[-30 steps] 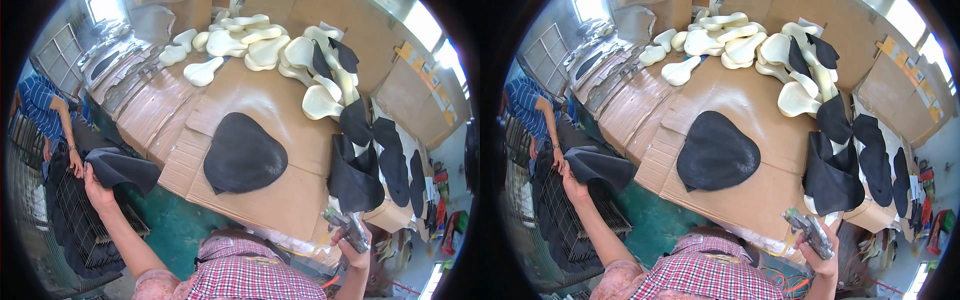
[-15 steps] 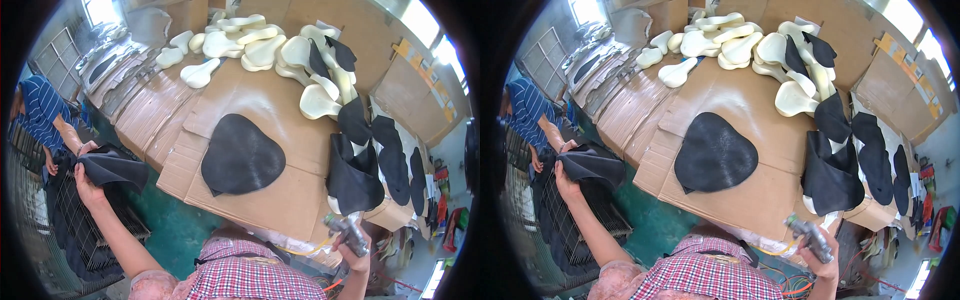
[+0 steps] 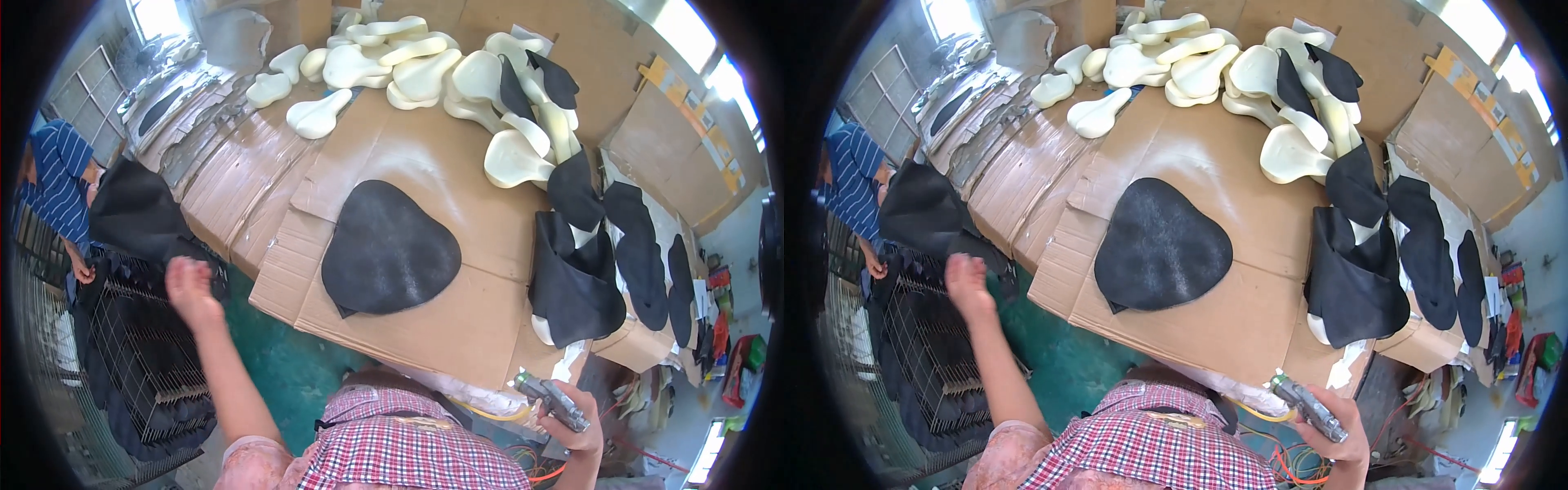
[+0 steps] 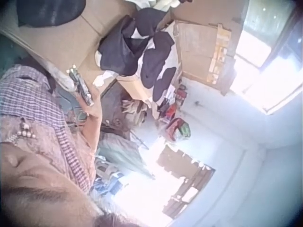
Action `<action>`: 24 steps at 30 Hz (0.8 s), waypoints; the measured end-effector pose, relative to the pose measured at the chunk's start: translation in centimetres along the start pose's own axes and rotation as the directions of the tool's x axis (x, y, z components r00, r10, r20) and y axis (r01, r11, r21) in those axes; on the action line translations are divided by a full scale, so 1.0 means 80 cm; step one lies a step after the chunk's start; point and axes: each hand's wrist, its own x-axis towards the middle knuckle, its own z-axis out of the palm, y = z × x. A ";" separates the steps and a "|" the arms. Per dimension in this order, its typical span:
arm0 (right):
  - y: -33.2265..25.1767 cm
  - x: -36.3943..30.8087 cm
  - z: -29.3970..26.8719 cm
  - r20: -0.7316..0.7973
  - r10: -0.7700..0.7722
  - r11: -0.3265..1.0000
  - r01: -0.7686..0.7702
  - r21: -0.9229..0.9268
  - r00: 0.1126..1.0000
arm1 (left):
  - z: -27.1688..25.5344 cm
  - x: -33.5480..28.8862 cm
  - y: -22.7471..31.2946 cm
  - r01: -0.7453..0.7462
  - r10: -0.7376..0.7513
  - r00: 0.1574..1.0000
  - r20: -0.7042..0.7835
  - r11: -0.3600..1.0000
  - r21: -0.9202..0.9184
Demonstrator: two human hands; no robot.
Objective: Apply adhesive to bicycle seat covers using a spray gun and place them on a workspace.
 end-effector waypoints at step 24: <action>0.037 0.006 0.009 -0.045 -0.063 0.986 0.069 0.151 0.997 | 0.323 -0.151 -0.097 0.803 -0.519 0.421 0.744 0.595 -0.039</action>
